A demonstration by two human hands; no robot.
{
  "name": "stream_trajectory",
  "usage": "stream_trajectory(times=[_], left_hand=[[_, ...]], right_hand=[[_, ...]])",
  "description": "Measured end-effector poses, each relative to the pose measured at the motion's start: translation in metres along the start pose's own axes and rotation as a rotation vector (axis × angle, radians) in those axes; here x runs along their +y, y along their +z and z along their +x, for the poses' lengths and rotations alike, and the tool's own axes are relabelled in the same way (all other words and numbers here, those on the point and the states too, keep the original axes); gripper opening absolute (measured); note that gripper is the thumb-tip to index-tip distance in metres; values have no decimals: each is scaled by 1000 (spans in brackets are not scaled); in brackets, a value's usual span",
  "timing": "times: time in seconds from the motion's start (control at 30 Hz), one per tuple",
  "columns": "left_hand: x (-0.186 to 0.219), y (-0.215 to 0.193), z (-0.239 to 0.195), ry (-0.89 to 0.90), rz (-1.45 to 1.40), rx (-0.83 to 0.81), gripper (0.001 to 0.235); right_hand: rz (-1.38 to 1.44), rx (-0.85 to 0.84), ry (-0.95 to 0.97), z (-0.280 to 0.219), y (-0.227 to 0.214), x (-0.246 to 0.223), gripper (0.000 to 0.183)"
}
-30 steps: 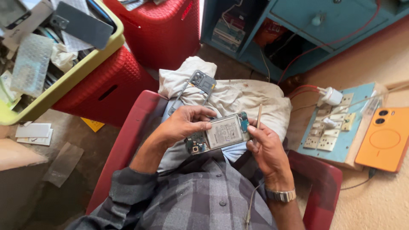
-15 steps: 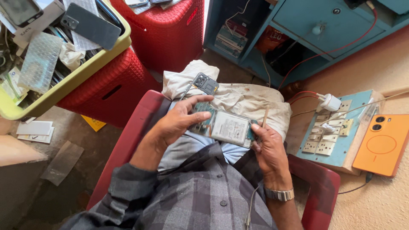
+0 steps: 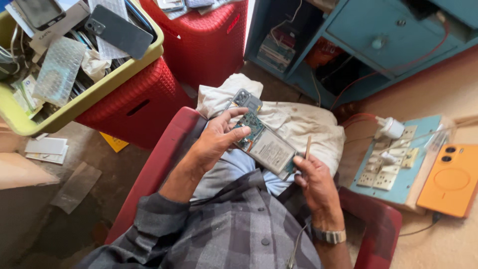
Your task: The person disassembles a mobile phone, uses a tool to pry off the internal components, and brushes the circuit board with a toothbrush.
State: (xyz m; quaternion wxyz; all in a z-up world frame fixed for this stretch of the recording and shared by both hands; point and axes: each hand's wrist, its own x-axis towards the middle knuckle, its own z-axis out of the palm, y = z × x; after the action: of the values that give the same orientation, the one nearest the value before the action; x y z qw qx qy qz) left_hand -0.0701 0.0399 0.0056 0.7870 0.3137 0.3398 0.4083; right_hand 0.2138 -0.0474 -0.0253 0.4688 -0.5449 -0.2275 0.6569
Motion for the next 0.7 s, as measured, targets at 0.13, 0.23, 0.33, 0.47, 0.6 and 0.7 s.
stream_trajectory(times=[0.13, 0.23, 0.33, 0.47, 0.6, 0.7], left_hand=[[-6, -6, 11, 34, -55, 15, 36], [-10, -7, 21, 81, 7, 42, 30], [-9, -3, 26, 117, 57, 71, 32], [-11, 5, 26, 136, 62, 93, 44], [-17, 11, 19, 116, -74, 4, 65], [-18, 11, 21, 115, -47, -20, 70]], right_hand=[[-125, -62, 86, -3, 10, -5, 22], [-240, -182, 145, -14, 24, -11, 24], [-324, -259, 158, -20, 38, -14, 25], [-214, -250, 90, -21, 44, -9, 27], [-219, -226, 108, -21, 36, -5, 27], [-197, -163, 141, -16, 28, -4, 29]])
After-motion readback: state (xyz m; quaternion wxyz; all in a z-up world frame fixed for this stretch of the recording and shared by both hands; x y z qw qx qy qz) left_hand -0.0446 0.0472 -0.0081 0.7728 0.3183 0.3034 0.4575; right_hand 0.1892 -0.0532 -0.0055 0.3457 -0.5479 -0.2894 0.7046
